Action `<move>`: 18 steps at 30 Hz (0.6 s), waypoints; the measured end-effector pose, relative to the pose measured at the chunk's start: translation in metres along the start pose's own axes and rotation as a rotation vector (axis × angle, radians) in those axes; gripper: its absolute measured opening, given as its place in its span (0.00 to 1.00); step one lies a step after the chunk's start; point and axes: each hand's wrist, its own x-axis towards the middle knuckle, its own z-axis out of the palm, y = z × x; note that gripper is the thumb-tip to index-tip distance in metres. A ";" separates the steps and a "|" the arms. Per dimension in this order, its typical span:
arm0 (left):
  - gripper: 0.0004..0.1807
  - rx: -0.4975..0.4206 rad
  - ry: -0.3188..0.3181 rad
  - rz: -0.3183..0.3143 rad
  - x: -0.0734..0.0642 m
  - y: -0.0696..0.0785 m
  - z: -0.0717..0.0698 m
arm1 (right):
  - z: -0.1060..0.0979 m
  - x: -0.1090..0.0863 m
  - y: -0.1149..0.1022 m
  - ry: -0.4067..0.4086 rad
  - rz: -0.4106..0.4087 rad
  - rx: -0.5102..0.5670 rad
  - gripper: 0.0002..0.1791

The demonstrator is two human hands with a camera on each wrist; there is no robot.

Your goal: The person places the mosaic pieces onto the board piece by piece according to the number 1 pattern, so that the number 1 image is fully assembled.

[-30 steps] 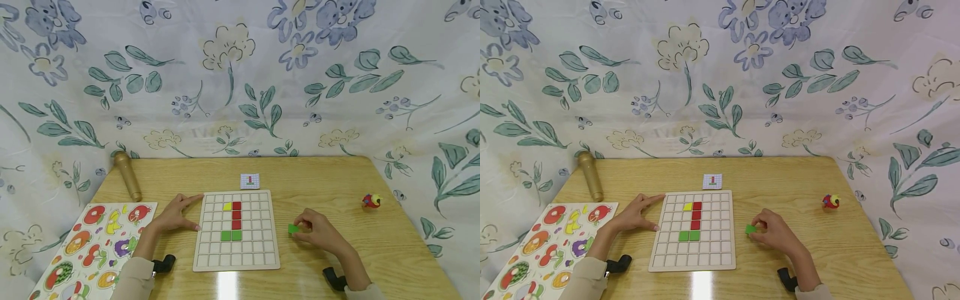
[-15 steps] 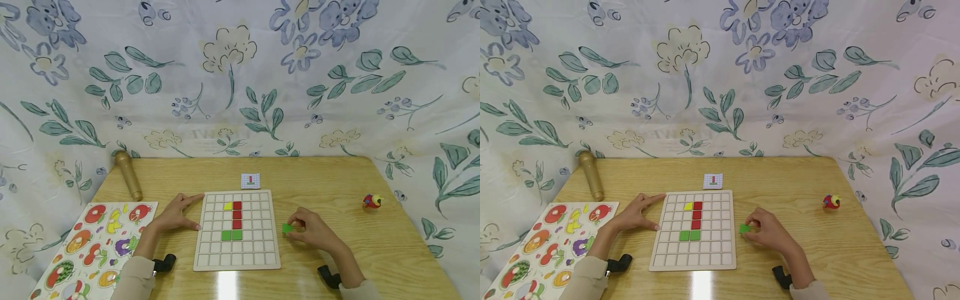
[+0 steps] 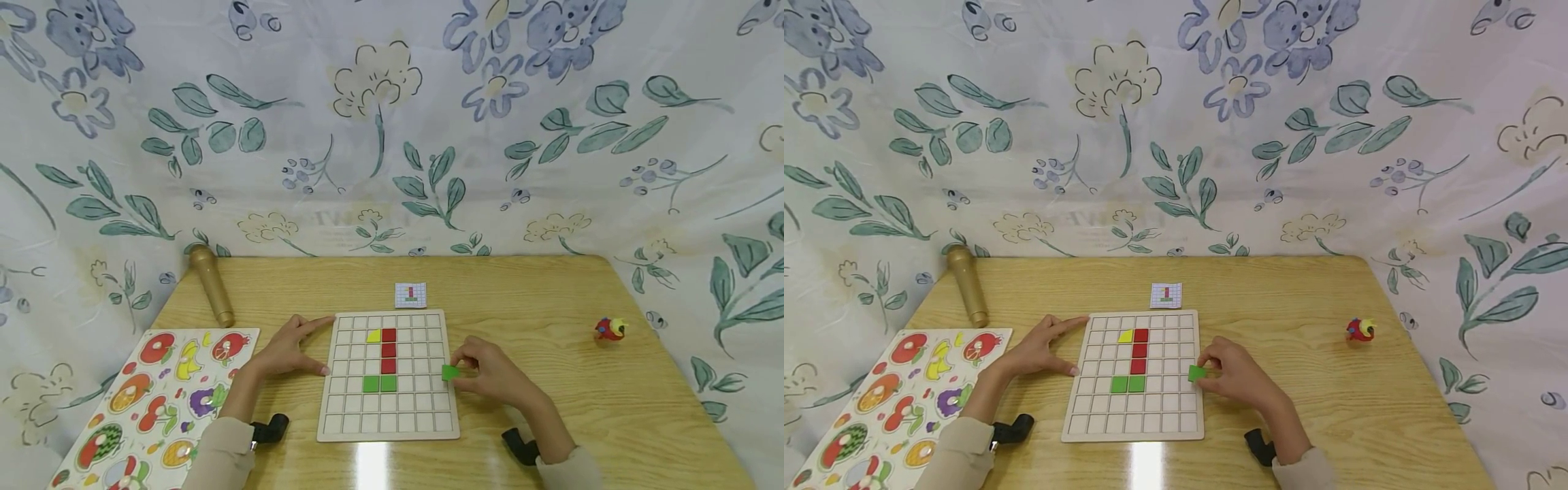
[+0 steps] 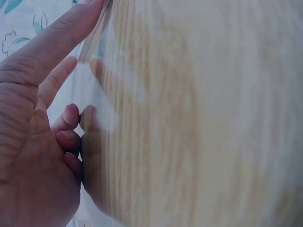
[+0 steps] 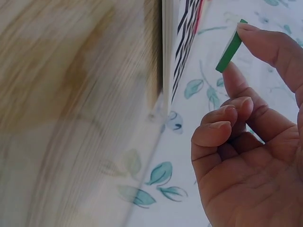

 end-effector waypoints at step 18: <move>0.56 0.007 0.011 0.024 -0.001 0.001 -0.001 | 0.022 0.019 -0.013 -0.065 -0.056 -0.036 0.11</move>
